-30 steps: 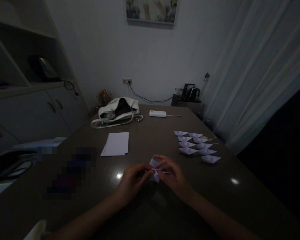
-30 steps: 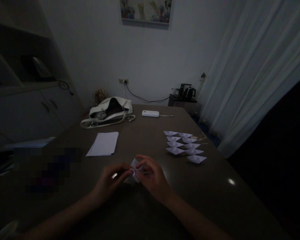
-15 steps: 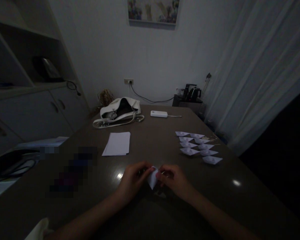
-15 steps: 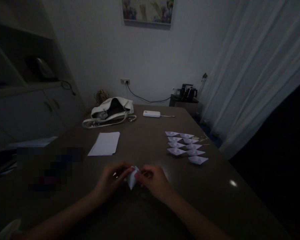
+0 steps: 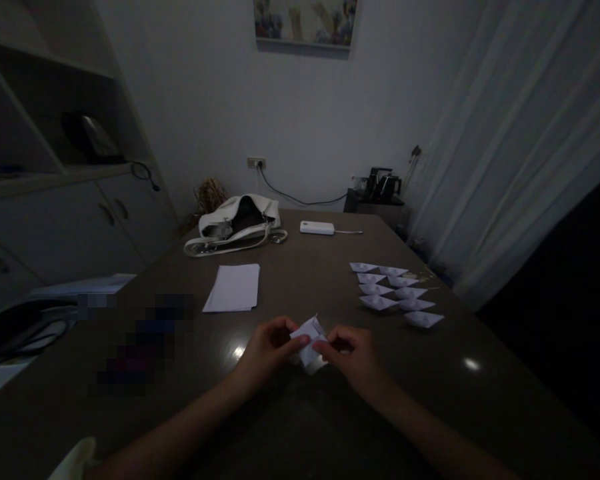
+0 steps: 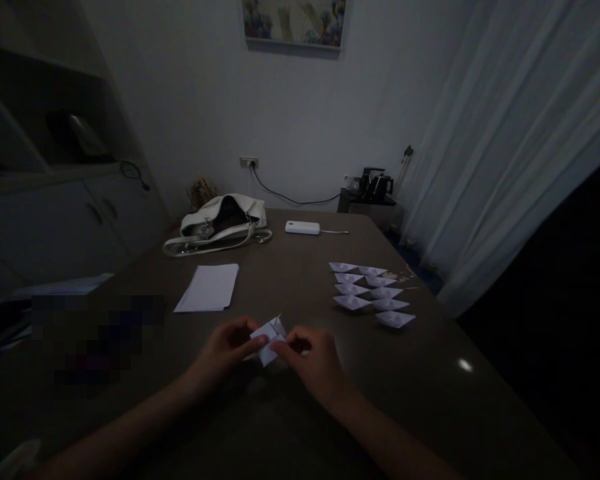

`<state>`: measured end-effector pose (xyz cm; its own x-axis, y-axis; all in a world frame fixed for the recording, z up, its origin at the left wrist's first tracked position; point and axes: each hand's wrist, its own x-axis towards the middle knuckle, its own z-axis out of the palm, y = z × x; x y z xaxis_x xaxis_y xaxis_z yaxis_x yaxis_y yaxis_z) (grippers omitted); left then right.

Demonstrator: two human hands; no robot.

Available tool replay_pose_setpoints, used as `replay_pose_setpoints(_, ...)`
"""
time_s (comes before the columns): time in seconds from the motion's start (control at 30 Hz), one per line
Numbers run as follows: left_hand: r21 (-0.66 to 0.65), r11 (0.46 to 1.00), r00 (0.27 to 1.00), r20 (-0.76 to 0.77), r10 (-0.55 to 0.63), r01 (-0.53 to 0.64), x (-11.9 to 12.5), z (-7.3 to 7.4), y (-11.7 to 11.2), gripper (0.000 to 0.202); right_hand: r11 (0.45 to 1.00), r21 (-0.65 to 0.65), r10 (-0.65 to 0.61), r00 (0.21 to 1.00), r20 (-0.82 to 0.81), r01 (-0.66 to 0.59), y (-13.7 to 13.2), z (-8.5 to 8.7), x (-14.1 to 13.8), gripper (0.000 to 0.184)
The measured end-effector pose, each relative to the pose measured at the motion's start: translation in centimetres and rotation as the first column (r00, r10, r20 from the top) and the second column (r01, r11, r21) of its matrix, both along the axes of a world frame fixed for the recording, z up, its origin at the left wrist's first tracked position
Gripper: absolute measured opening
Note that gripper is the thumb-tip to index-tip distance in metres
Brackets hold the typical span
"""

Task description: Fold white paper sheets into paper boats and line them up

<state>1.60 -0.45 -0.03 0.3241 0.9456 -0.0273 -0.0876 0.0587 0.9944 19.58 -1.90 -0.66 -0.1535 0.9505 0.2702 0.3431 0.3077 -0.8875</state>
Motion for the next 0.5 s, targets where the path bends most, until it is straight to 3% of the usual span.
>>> replay_pose_setpoints(0.13, 0.007, 0.998, 0.997, -0.051, 0.059, -0.058, -0.03, 0.18, -0.20, 0.031, 0.999, -0.043, -0.013, 1.000, -0.008, 0.013, 0.03, -0.48, -0.07, 0.033)
replay_pose_setpoints(0.3, 0.032, 0.992, 0.990, -0.063, 0.125, -0.123, -0.10, 0.26, -0.23, 0.030, 0.990, -0.136, 0.012, 0.972, -0.235, -0.045, 0.42, -0.72, -0.08, 0.034)
replay_pose_setpoints(0.5, 0.055, 0.990, 0.991, -0.019, 0.131, -0.130, -0.21, 0.38, -0.06, 0.030, 0.985, -0.165, -0.015, 0.949, -0.314, -0.040, 0.67, -0.66, -0.13, 0.034)
